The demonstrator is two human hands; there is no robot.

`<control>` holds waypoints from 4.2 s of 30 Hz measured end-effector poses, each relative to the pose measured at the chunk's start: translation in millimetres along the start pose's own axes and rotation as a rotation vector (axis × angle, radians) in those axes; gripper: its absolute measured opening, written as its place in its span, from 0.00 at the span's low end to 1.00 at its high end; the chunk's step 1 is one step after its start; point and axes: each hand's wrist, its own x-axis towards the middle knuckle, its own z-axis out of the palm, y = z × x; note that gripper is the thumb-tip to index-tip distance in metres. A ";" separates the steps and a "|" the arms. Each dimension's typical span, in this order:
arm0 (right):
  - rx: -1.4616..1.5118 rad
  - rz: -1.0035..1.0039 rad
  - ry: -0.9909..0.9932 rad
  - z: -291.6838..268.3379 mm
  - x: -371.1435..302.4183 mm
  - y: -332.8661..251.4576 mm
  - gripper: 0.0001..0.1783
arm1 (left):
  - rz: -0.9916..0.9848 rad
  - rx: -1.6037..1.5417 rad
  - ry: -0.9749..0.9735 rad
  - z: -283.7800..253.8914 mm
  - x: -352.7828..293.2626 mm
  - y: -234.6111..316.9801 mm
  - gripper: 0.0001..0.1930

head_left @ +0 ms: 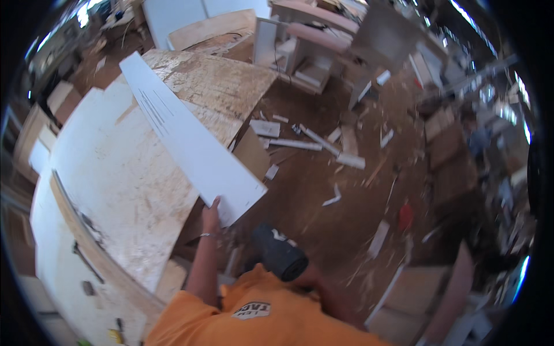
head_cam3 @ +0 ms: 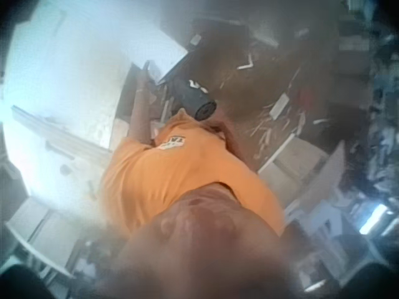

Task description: The person organizes tools and materials in a workshop, handling a power drill, hammer, and various wooden panels. They move pieces of wood around the workspace, place a panel into a cabinet frame, and write on a small piece of wood with a marker.

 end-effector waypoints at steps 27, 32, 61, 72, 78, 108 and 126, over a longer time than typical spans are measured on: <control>0.181 -0.043 -0.612 -357.3 508.7 -95.9 0.17 | -0.116 0.772 0.658 239.5 -146.9 162.6 0.26; 0.882 0.168 -0.785 -367.1 512.8 -61.2 0.37 | -0.347 0.603 0.556 266.6 -219.1 195.3 0.24; 0.846 0.318 -1.185 -60.0 226.0 -40.7 0.36 | 0.143 0.637 0.876 249.7 -641.7 19.7 0.24; 1.179 0.107 -1.850 139.9 89.1 -195.5 0.37 | 0.233 0.244 0.935 54.9 -715.8 -79.4 0.29; 0.950 -0.323 -1.518 293.5 36.6 -339.9 0.25 | 0.447 -0.050 1.088 -100.3 -735.8 -111.9 0.26; 0.590 -0.662 -1.142 1114.8 -505.8 -634.4 0.18 | 0.728 0.236 1.600 -891.7 -1144.1 -245.9 0.17; 0.501 -1.065 -1.348 1690.1 -830.6 -725.6 0.32 | 0.638 0.243 2.269 -1391.2 -1449.0 -337.2 0.16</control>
